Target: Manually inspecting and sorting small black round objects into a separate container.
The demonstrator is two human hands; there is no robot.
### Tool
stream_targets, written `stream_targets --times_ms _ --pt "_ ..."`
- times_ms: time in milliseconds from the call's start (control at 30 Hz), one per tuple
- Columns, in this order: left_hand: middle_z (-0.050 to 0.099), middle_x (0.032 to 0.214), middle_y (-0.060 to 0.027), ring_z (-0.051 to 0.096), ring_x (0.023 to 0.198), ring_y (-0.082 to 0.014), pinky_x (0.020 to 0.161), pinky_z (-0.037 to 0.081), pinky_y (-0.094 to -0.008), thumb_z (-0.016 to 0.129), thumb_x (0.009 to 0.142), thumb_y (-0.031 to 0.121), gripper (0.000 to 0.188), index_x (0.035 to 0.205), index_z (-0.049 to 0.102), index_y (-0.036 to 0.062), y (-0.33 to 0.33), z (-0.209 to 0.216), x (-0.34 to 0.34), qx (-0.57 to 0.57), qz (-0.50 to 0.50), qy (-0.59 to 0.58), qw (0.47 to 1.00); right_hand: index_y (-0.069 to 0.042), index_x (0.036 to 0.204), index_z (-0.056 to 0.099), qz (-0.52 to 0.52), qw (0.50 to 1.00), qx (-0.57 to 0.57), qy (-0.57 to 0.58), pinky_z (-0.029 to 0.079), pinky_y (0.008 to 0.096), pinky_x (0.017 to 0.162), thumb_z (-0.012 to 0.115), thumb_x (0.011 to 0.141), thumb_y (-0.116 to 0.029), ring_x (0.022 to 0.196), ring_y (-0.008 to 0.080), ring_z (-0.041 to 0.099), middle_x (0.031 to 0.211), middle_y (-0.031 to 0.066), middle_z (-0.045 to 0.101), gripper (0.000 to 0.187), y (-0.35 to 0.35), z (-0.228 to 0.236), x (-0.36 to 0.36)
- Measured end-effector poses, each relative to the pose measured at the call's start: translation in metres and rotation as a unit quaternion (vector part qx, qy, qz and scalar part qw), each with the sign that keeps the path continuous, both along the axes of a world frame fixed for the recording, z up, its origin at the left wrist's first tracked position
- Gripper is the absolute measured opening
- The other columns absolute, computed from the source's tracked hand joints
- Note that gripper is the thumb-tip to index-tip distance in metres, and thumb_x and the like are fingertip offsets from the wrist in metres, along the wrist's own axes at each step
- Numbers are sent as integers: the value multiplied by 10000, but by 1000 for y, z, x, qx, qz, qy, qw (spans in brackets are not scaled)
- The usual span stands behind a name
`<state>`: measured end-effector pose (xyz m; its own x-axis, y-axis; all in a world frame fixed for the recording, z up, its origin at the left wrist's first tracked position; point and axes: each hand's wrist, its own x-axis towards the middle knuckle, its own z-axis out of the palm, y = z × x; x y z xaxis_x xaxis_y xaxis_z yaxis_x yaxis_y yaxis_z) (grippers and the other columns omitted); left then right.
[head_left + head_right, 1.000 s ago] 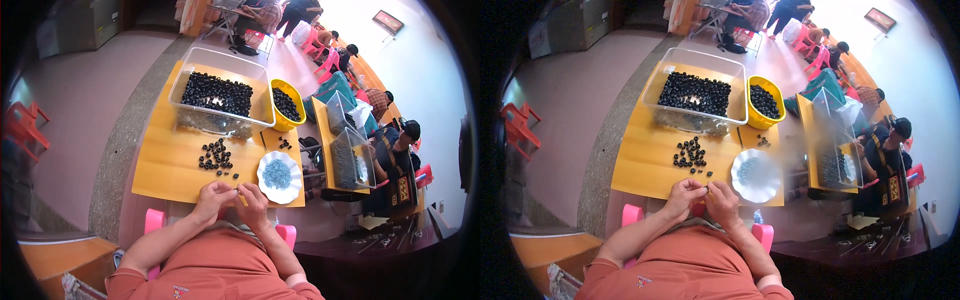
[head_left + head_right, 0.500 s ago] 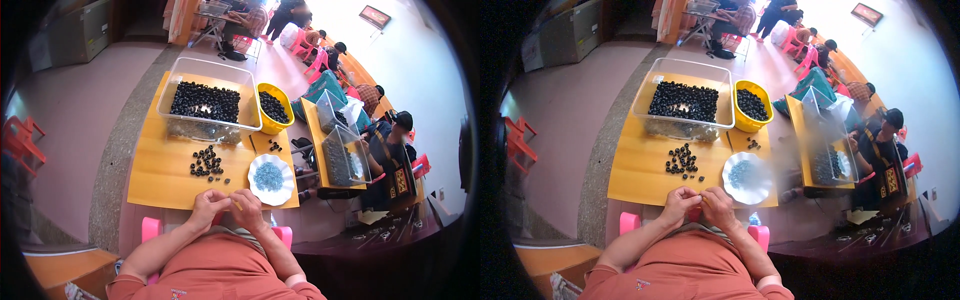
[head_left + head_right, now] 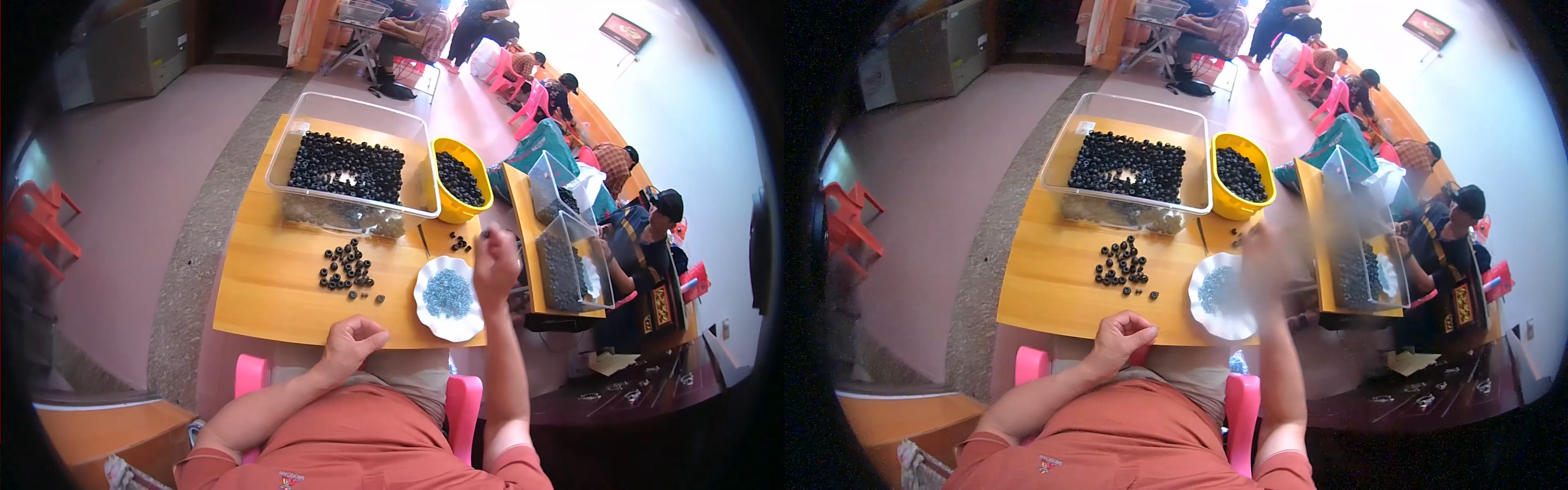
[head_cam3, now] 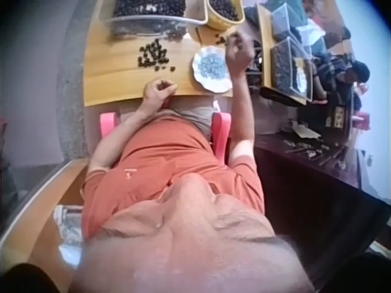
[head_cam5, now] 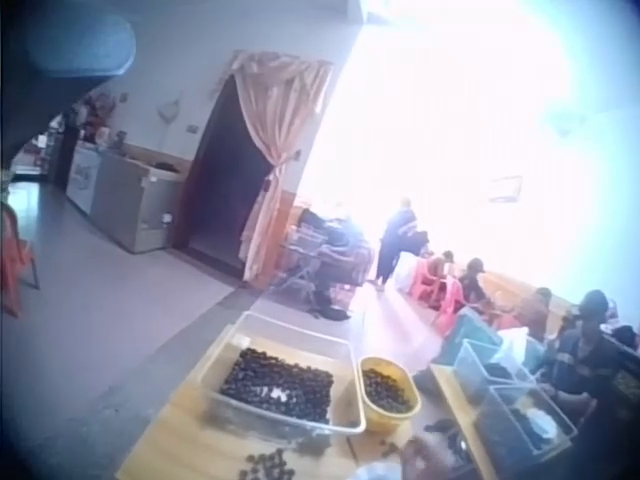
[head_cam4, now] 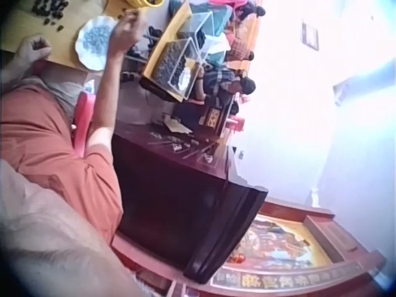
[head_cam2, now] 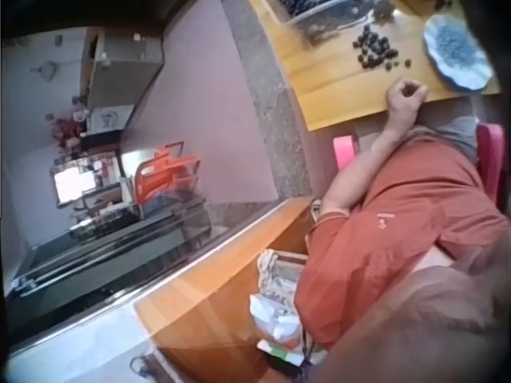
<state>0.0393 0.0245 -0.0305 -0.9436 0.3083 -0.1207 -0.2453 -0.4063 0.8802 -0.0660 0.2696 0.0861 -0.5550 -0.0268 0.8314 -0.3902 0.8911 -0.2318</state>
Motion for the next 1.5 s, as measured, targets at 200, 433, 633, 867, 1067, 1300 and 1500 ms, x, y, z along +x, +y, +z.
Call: stream_targets --times_ms 200,433,633,867,1067,1300,1500 --pt "692 864 -18 628 809 -74 751 509 -240 699 887 119 108 929 675 23 3 7 1 -37 -23 40 998 19 1229 608 -92 986 -60 -123 524 305 649 687 879 -181 739 197 678 927 125 683 411 54 16 -94" --pt "679 875 -10 613 791 -56 741 510 -226 700 886 92 101 938 668 11 -6 19 3 -107 -17 58 992 -47 981 679 137 964 44 -224 526 328 717 763 735 -28 797 235 658 913 109 676 260 -30 -38 9" --pt "676 865 -6 611 786 -54 736 507 -223 698 882 80 84 922 666 13 0 14 4 -100 -15 75 992 -71 993 692 164 925 198 -281 515 369 796 772 717 -149 962 264 599 971 75 658 298 -78 -54 46" --pt "661 835 0 608 765 -54 716 505 -213 686 888 60 68 928 655 15 -1 14 3 -90 16 56 994 -46 978 676 167 903 254 -303 498 366 819 743 750 -167 972 265 585 960 87 644 267 -76 -67 43" --pt "666 877 -28 626 807 -82 714 526 -235 690 896 128 157 980 629 10 -3 5 -3 -38 80 8 996 -42 931 651 211 930 58 -296 514 378 729 749 741 -49 848 308 634 889 112 663 214 -75 -66 58" --pt "656 934 -56 638 831 -99 765 548 -246 664 922 105 179 1052 598 1 -5 18 -6 19 64 -10 998 -32 979 667 283 893 -63 -343 523 364 723 750 757 -46 842 310 652 912 134 666 237 -79 -53 78" --pt "677 995 -94 661 871 -126 781 551 -256 656 920 82 172 1052 610 -20 -9 18 -6 115 -6 -57 992 -24 981 683 298 880 -82 -361 537 328 681 757 746 -9 799 268 676 902 129 680 247 -75 -60 84"
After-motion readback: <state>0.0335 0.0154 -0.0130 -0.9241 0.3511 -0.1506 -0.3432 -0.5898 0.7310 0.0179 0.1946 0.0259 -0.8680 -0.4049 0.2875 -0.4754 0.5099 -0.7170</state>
